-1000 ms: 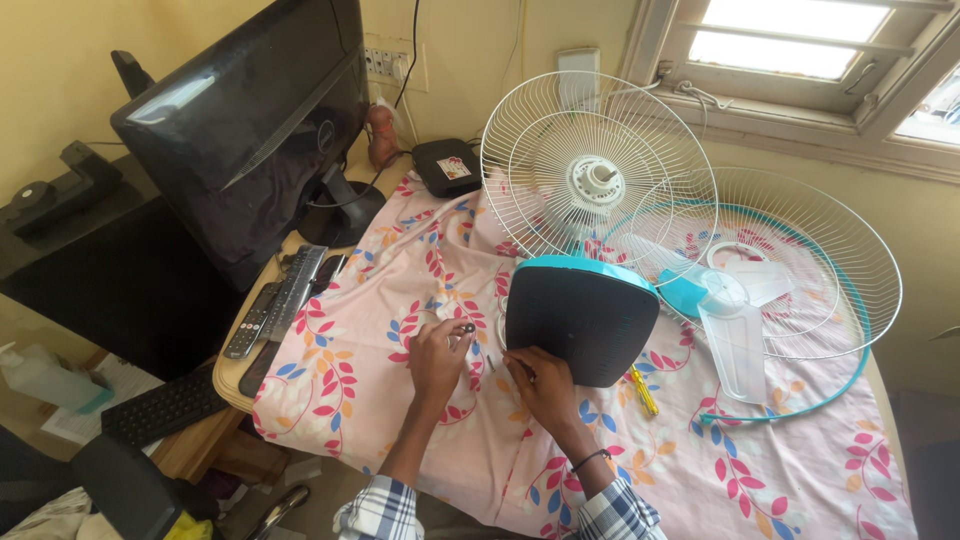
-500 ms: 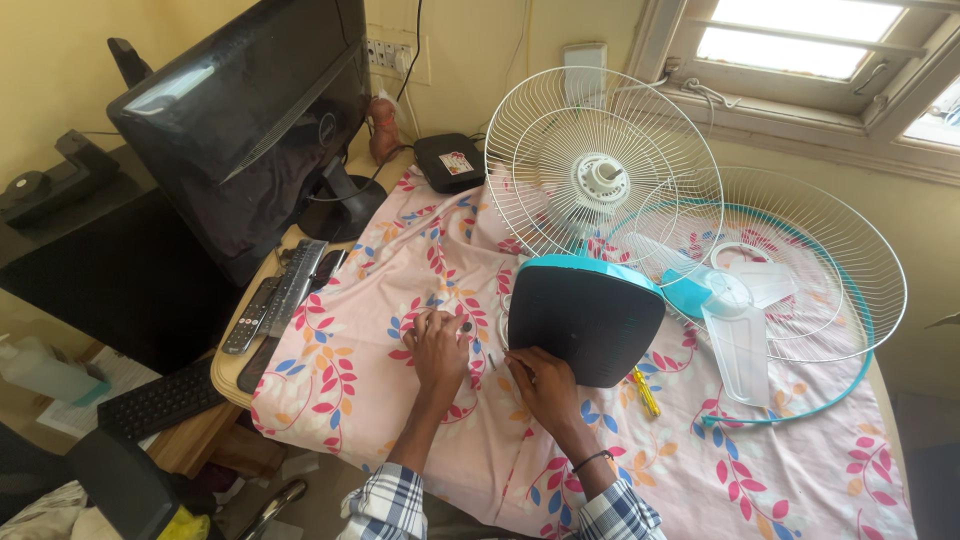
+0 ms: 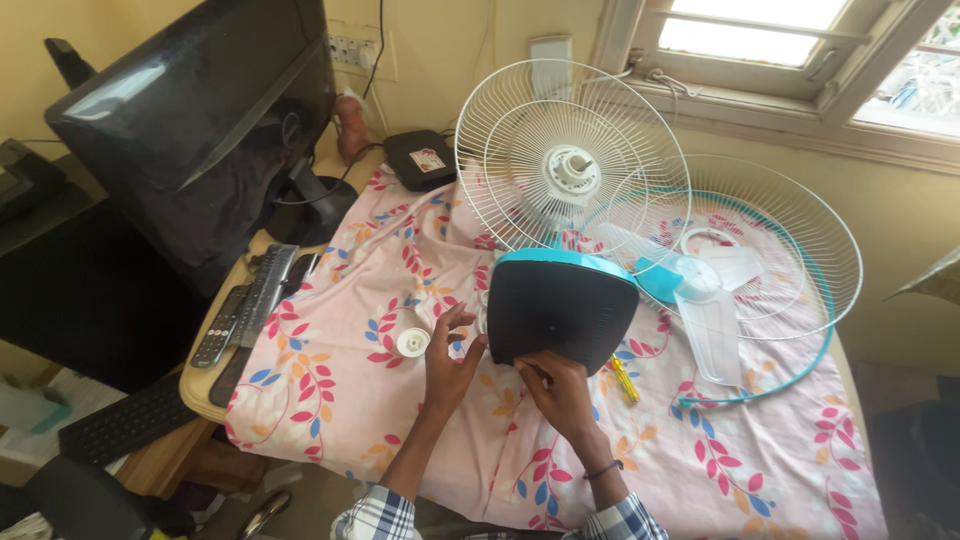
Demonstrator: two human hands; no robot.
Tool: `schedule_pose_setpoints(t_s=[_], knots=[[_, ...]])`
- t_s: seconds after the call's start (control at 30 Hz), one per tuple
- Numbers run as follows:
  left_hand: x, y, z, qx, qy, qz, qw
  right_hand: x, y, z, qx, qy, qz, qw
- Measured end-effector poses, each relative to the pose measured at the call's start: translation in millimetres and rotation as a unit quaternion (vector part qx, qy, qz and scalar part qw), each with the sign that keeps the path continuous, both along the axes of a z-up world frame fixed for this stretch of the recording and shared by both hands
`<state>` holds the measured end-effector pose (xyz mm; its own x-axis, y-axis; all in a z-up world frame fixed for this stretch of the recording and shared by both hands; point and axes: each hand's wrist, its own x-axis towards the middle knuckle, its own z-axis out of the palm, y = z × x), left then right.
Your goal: The person disassembles a table fan by removing the front grille, unscrewing the central hub nut, and detaching the fan blades. They then use a screwdriver to remove screws from the fan's motor housing.
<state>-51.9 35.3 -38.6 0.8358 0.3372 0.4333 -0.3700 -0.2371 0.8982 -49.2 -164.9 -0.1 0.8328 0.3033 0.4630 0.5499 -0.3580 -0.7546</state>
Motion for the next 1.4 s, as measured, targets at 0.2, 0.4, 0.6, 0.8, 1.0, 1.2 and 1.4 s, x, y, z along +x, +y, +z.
schedule_pose_setpoints(t_s=[0.2, 0.4, 0.6, 0.8, 1.0, 1.2, 1.4], knots=[[20.2, -18.9, -11.0, -0.020, -0.004, -0.063, 0.998, 2.3, -59.3, -21.0, 0.135, -0.021, -0.200, 0.970], [56.0, -26.9, -16.9, -0.233, 0.073, -0.197, 0.949, 22.2, -83.0, -28.6, 0.106, -0.044, -0.369, 0.922], [50.1, -22.3, -17.5, -0.243, 0.090, -0.255, 0.932, 20.3, -79.7, -30.0, -0.114, -0.025, -0.369, 0.922], [47.9, -16.7, -19.6, -0.207, 0.151, -0.271, 0.928, 15.2, -83.6, -41.5, -0.178, 0.036, -0.350, 0.919], [49.6, -14.5, -25.9, -0.169, 0.136, -0.260, 0.941, 12.5, -83.5, -45.5, -0.198, 0.057, -0.337, 0.918], [57.4, -20.4, -37.9, -0.134, 0.071, -0.231, 0.961, 3.7, -75.7, -32.6, -0.050, -0.066, -0.393, 0.916], [59.5, -21.3, -36.3, -0.108, 0.068, -0.213, 0.969, 1.6, -64.8, -28.7, 0.122, 0.013, -0.334, 0.935]])
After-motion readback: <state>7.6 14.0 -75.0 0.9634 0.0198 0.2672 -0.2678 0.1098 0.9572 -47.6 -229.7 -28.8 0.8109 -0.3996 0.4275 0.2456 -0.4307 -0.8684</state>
